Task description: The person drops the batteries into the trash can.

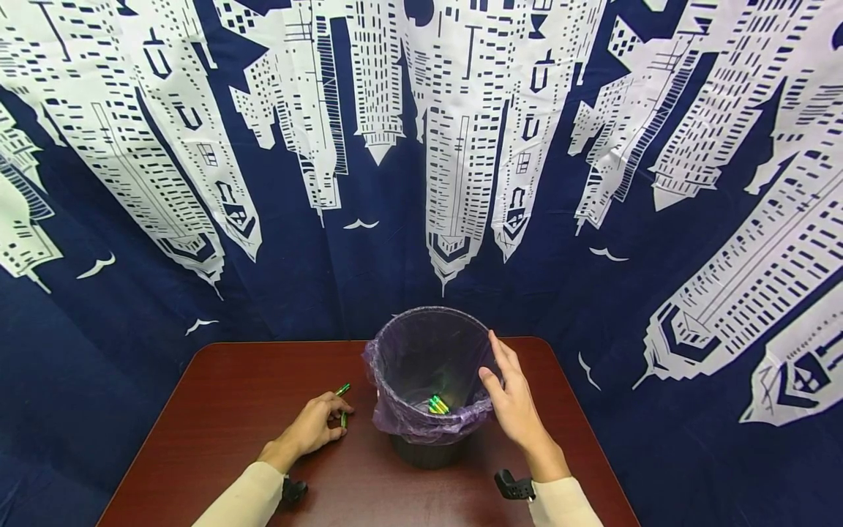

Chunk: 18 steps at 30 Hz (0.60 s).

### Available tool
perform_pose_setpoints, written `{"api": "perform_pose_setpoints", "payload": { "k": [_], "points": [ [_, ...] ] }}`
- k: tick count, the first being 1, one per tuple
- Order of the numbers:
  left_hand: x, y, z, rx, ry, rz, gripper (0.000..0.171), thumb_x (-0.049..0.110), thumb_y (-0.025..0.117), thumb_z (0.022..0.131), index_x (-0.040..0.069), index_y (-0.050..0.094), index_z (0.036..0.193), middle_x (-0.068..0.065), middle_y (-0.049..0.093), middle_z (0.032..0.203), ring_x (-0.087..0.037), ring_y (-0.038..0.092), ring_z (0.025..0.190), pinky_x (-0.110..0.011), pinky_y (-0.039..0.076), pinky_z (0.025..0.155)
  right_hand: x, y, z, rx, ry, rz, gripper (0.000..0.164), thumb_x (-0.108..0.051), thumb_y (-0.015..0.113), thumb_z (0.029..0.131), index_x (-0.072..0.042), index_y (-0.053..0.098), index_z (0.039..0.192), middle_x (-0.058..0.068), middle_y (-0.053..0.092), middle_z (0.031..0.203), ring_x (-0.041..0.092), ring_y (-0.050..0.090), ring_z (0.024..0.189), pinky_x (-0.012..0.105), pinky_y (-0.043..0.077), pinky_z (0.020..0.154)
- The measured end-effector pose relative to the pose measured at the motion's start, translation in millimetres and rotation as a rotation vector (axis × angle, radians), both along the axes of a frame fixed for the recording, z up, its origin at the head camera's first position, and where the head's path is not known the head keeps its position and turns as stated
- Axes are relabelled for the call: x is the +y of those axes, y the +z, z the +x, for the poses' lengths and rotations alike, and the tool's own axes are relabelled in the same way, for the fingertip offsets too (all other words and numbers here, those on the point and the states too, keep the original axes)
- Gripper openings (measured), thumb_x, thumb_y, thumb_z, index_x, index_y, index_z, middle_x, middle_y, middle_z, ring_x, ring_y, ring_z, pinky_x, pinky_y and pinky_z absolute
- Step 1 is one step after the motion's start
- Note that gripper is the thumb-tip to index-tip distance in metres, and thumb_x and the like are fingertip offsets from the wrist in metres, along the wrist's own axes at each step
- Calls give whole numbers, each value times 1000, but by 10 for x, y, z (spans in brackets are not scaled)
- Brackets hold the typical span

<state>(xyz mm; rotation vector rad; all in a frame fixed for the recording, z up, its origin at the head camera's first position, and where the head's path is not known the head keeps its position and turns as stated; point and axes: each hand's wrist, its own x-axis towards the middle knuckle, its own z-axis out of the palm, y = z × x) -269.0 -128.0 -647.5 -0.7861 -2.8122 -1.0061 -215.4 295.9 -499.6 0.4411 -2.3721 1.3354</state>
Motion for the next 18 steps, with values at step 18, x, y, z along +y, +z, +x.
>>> {"api": "perform_pose_setpoints", "payload": {
  "k": [18],
  "points": [
    [-14, -16, -7, -57, 28, 9, 35, 2, 99, 89, 5, 86, 121, -8, 76, 112, -19, 69, 96, -26, 60, 82, -2, 11, 8, -27, -13, 13, 69, -13, 59, 117, -5, 37, 182, 28, 40, 183, 55, 38, 170, 8, 24, 129]
  ]
}}
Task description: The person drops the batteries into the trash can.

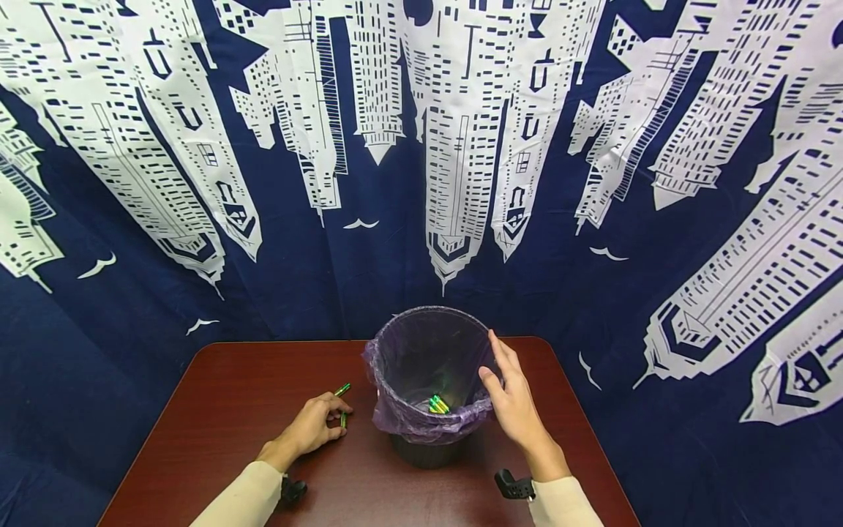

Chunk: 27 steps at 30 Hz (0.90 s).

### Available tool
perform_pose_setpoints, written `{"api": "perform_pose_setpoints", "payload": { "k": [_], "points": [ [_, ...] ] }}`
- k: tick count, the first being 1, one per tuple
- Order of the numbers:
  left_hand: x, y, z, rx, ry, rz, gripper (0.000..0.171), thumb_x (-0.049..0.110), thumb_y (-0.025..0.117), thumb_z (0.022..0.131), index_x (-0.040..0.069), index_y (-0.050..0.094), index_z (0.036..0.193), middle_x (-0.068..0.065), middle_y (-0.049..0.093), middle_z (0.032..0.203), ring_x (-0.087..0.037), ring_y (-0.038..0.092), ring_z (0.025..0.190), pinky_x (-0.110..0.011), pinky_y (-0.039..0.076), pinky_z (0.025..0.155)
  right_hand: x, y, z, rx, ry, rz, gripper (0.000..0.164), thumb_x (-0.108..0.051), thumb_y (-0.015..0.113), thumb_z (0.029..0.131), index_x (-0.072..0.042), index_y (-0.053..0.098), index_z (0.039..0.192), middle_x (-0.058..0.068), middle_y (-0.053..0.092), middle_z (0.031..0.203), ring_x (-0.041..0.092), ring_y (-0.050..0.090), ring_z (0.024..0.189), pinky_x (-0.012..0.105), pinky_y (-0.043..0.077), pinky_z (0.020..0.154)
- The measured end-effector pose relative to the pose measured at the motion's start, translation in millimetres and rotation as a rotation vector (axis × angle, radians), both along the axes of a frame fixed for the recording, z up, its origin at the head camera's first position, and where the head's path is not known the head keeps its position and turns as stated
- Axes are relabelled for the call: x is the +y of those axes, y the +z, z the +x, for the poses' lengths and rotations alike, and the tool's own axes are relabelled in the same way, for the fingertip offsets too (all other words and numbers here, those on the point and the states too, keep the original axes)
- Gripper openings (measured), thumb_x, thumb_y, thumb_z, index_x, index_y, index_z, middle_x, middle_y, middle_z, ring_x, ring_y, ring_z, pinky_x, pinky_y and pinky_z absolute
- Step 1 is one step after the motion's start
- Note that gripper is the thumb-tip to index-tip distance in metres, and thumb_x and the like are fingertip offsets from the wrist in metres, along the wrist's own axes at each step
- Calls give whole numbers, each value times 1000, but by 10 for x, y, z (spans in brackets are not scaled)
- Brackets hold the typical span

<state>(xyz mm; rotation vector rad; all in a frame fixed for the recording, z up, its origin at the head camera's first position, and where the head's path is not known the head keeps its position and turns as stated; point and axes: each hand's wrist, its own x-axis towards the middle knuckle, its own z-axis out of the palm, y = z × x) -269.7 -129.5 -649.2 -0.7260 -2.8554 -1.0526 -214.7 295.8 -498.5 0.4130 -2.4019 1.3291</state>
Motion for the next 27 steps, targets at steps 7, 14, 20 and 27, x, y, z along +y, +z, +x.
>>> {"api": "perform_pose_setpoints", "payload": {
  "k": [7, 14, 20, 27],
  "points": [
    [-10, 32, 20, 33, -10, 47, 34, 4, 101, 87, 4, 86, 117, -7, 76, 110, -18, 70, 93, -24, 60, 80, -3, 10, -1, -13, -5, 7, 69, -15, 59, 118, -5, 36, 182, 27, 40, 184, 53, 38, 171, 55, 31, 143],
    [4, 96, 37, 16, 4, 78, 30, 5, 100, 89, 3, 86, 116, -6, 76, 109, -20, 74, 96, -28, 65, 83, -1, 1, 2, 22, 11, -10, 68, -12, 59, 117, -2, 38, 181, 30, 41, 182, 57, 38, 170, -3, 19, 120],
    [17, 183, 32, 2, 21, 92, 29, 6, 98, 92, 4, 86, 118, -5, 77, 116, -26, 77, 103, -38, 69, 91, -4, 7, -2, 28, 17, -14, 67, -12, 59, 117, -1, 38, 180, 31, 41, 182, 57, 38, 169, -4, 20, 120],
    [26, 345, 5, 55, 32, 111, 29, 9, 98, 93, 9, 87, 119, -6, 79, 121, -21, 78, 103, -38, 71, 93, -6, 22, 6, 15, 11, -6, 69, -13, 59, 117, -1, 36, 181, 32, 41, 181, 58, 38, 169, -4, 19, 119]
  ]
}}
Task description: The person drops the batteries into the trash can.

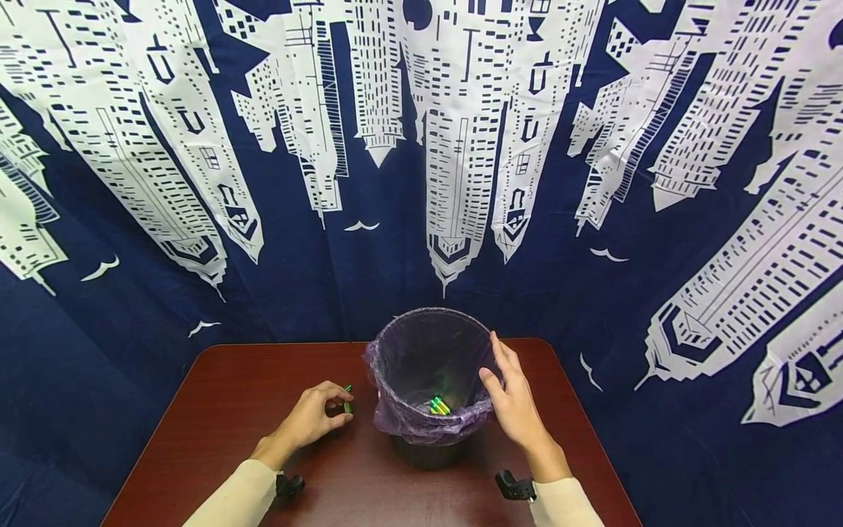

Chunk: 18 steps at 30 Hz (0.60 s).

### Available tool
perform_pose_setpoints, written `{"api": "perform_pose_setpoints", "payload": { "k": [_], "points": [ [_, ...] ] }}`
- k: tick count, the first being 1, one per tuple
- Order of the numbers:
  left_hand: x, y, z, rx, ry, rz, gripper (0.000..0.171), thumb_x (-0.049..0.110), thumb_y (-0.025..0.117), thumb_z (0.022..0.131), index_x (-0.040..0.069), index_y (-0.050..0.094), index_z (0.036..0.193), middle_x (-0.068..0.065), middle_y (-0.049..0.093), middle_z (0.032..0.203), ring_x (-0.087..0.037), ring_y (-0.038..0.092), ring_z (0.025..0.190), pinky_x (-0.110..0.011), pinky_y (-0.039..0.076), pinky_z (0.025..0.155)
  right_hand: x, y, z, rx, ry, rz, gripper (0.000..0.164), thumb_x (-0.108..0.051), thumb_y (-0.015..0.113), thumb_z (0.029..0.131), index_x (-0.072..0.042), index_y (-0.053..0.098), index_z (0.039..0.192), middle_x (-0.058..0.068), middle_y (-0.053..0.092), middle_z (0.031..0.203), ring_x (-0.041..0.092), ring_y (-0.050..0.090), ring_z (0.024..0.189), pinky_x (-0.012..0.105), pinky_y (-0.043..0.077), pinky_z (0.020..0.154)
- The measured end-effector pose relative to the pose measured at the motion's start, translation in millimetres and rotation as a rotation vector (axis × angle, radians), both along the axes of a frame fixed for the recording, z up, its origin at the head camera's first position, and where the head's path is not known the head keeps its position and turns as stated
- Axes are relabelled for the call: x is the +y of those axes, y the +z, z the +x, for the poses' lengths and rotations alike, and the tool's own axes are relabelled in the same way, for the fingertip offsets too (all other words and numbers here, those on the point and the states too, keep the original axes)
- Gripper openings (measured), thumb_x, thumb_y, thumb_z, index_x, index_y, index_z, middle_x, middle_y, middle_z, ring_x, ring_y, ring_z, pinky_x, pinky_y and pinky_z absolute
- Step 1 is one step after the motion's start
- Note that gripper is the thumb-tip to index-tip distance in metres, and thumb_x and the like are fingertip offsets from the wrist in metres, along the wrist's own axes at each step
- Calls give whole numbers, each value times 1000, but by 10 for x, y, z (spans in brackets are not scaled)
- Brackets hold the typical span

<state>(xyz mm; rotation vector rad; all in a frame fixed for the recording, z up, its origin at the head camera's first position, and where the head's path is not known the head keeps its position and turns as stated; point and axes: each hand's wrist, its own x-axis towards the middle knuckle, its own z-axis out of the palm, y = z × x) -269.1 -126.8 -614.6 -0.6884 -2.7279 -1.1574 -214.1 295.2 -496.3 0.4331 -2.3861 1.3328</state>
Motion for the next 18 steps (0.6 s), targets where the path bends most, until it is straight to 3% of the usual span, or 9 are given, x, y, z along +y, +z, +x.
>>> {"api": "perform_pose_setpoints", "payload": {
  "k": [6, 10, 14, 18],
  "points": [
    [1, 148, -13, 67, -8, 20, 29, 9, 99, 93, 11, 87, 120, -6, 81, 119, -27, 81, 103, -39, 71, 93, -10, 15, 21, -4, -2, 1, 69, -13, 59, 117, 1, 35, 180, 33, 41, 180, 59, 39, 168, -5, 20, 118],
    [11, 268, -6, 111, -15, 27, 30, 11, 99, 94, 10, 87, 121, -6, 81, 120, -31, 81, 107, -46, 71, 95, -6, 5, 19, -13, -6, 5, 68, -14, 59, 118, 0, 36, 180, 32, 41, 181, 58, 39, 169, -5, 20, 117],
    [24, 403, 2, 161, -24, 32, 32, 12, 100, 93, 10, 87, 122, -7, 82, 122, -31, 81, 108, -53, 70, 96, 2, 4, 7, -17, -6, 12, 69, -14, 60, 117, -1, 37, 181, 31, 41, 181, 56, 39, 169, -4, 20, 117],
    [29, 539, 3, 203, -40, 43, 35, 11, 101, 92, 9, 87, 123, -7, 82, 124, -26, 81, 106, -50, 71, 97, 5, 14, 5, -16, -3, 21, 69, -14, 60, 117, 0, 37, 180, 31, 41, 181, 56, 39, 168, -5, 20, 116]
  ]
}}
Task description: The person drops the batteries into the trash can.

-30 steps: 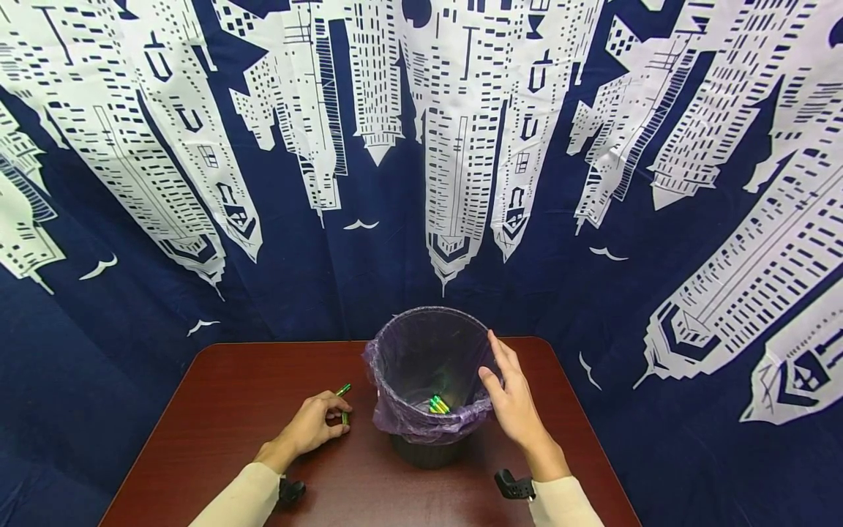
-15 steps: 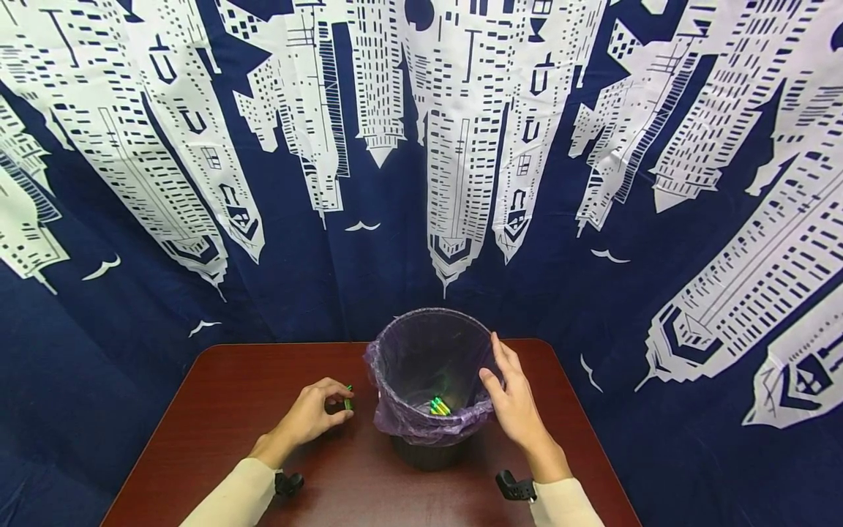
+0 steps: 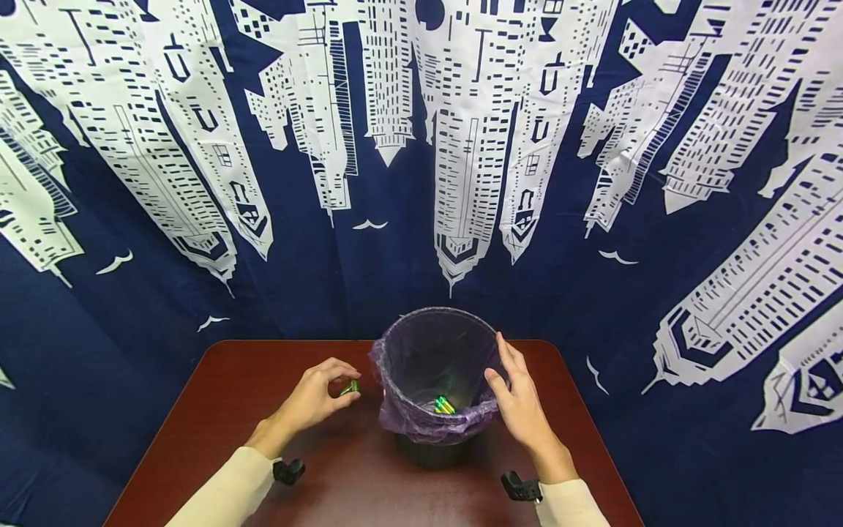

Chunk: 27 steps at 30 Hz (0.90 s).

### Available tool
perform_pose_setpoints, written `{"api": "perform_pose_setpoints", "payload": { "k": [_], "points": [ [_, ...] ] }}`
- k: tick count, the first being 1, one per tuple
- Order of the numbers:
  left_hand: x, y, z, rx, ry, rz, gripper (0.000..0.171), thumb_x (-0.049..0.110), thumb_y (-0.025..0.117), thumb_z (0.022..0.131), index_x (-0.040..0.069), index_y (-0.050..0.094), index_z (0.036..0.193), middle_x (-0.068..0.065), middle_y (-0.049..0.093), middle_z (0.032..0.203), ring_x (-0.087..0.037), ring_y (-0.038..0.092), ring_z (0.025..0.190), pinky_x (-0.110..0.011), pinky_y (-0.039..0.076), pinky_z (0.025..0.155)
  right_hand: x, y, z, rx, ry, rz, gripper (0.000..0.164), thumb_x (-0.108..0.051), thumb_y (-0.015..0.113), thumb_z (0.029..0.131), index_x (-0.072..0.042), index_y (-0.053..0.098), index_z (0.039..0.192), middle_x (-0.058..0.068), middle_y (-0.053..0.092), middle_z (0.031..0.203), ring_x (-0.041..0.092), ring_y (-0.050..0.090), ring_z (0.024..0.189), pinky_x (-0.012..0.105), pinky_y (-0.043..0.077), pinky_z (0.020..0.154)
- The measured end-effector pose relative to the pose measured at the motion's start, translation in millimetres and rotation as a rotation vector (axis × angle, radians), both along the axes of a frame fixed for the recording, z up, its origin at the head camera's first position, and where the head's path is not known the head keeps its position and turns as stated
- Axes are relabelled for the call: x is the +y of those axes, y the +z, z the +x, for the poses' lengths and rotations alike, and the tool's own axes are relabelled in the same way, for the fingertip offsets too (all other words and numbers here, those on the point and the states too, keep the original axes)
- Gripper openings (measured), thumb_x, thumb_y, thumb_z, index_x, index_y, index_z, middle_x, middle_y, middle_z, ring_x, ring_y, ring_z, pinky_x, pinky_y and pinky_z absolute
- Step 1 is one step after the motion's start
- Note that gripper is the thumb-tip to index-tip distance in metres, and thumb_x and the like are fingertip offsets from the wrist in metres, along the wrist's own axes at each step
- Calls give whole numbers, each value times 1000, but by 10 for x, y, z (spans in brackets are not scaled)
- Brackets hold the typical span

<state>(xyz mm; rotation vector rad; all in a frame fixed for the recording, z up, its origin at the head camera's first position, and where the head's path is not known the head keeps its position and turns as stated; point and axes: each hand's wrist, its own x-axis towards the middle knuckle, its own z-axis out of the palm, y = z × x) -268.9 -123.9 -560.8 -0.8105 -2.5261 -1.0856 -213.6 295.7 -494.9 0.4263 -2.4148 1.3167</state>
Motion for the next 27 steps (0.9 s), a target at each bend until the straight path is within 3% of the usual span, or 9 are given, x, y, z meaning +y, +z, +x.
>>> {"api": "perform_pose_setpoints", "payload": {
  "k": [5, 9, 21, 27],
  "points": [
    [11, 151, -17, 77, -18, 22, 36, 9, 101, 90, 8, 87, 123, -8, 82, 123, -27, 80, 103, -44, 71, 95, 18, 9, -8, -10, 2, 8, 70, -15, 61, 117, -1, 36, 181, 31, 40, 182, 56, 38, 169, -5, 19, 116],
    [7, 265, -7, 126, -15, 34, 36, 9, 101, 90, 6, 86, 124, -10, 82, 122, -30, 81, 103, -47, 72, 95, 17, 19, -7, -13, 6, 12, 70, -15, 62, 117, -1, 36, 181, 31, 40, 182, 56, 39, 169, -5, 19, 115],
    [35, 751, -23, 186, 24, 35, 38, 15, 101, 92, 7, 87, 127, -9, 82, 127, -26, 80, 106, -42, 72, 97, 17, 10, -15, -14, 18, 5, 71, -14, 62, 117, 0, 36, 181, 32, 39, 182, 57, 37, 169, -5, 19, 115],
    [97, 968, -42, 209, 5, 49, 38, 15, 101, 93, 7, 87, 128, -9, 82, 128, -28, 82, 113, -44, 72, 100, 20, 3, -15, -6, 23, 3, 70, -14, 62, 117, 0, 36, 181, 32, 39, 181, 58, 38, 169, -5, 19, 116]
  ]
}}
